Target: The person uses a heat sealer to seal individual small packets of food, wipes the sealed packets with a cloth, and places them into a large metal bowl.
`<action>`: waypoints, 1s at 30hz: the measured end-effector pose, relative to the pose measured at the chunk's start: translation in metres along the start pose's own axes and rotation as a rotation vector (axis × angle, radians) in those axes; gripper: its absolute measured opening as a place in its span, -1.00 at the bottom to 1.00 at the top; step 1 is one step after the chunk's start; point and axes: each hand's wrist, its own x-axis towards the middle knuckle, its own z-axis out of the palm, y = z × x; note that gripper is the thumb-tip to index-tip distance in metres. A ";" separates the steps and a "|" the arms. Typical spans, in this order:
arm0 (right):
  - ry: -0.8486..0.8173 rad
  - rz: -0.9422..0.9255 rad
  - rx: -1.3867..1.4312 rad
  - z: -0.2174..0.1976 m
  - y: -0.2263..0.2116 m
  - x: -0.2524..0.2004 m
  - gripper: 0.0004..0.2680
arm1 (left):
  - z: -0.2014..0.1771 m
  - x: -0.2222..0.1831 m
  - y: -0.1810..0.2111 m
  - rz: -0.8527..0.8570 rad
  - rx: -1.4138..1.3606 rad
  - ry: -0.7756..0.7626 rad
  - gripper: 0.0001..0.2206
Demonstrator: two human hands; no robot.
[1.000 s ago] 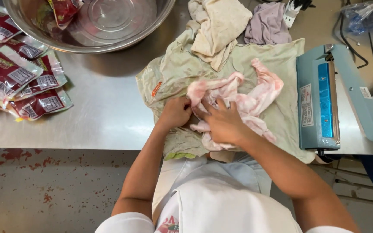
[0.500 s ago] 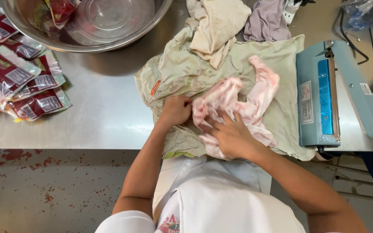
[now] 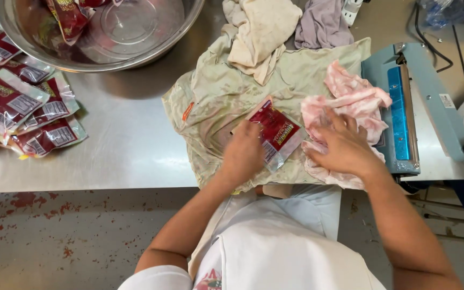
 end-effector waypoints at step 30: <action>0.671 -0.201 0.065 0.104 -0.043 -0.014 -0.70 | 0.088 0.043 0.030 -0.112 -0.762 -0.335 -0.76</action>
